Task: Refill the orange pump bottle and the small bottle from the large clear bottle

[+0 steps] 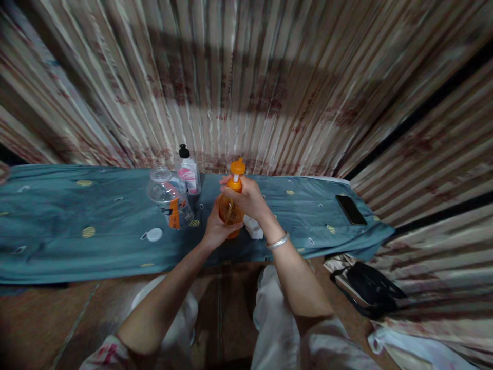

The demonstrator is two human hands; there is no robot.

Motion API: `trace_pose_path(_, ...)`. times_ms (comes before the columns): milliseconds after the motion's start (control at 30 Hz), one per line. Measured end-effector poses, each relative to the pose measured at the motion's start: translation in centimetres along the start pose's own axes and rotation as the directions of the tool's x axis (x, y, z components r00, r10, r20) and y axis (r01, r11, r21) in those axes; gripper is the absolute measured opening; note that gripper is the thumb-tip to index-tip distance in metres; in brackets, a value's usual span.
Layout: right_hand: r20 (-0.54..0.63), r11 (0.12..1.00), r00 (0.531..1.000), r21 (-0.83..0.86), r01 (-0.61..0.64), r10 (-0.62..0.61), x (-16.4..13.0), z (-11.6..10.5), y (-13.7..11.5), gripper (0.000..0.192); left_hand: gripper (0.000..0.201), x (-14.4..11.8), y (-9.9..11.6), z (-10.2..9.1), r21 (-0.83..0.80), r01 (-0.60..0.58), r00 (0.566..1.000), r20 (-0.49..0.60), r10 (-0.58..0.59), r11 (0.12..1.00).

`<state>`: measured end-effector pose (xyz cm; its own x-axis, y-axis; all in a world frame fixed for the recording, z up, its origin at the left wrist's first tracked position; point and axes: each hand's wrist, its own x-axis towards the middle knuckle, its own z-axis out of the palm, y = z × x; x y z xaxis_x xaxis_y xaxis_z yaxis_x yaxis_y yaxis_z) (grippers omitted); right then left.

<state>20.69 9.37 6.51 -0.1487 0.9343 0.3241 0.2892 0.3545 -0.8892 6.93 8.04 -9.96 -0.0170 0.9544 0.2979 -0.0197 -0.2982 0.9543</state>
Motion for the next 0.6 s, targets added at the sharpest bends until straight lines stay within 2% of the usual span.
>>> trace_pose_path(133,0.248,0.993,0.969,0.118,-0.017,-0.013,0.9,-1.8,-0.6,0.044,0.122,0.1,0.2,-0.2,-0.014,0.036,0.999,0.029,-0.036,0.999)
trace_pose_path(200,0.305,0.990,0.952,0.135,-0.041,-0.002,0.8,-2.4,-0.8,0.048,0.124,0.2,0.3,-0.2,-0.010,0.050,0.998,0.044,-0.050,0.999)
trace_pose_path(233,0.297,0.990,0.955,0.131,-0.049,0.007,0.7,-2.6,-0.8,0.050,0.125,0.2,0.4,-0.1,-0.008,0.056,0.997,0.053,-0.056,0.998)
trace_pose_path(300,0.207,0.993,0.978,0.107,-0.043,0.020,0.1,-2.9,-0.7,0.060,0.126,0.2,0.5,0.0,-0.002,0.059,0.996,0.069,-0.058,0.998)
trace_pose_path(400,0.003,1.000,1.000,0.023,-0.010,0.010,-1.1,-2.9,-0.4,0.073,0.126,0.2,0.8,0.2,0.035,0.044,0.997,0.060,-0.046,0.998)
trace_pose_path(500,-0.168,0.984,0.985,-0.178,-0.004,-0.026,-2.3,-2.8,-0.8,0.058,0.125,0.1,1.1,0.3,0.077,0.032,0.999,0.040,-0.035,0.997)
trace_pose_path(600,-0.231,0.926,0.969,-0.378,-0.012,-0.082,-3.0,-2.8,-1.6,0.042,0.123,0.0,1.4,0.5,0.066,0.029,0.998,0.046,-0.032,0.997)
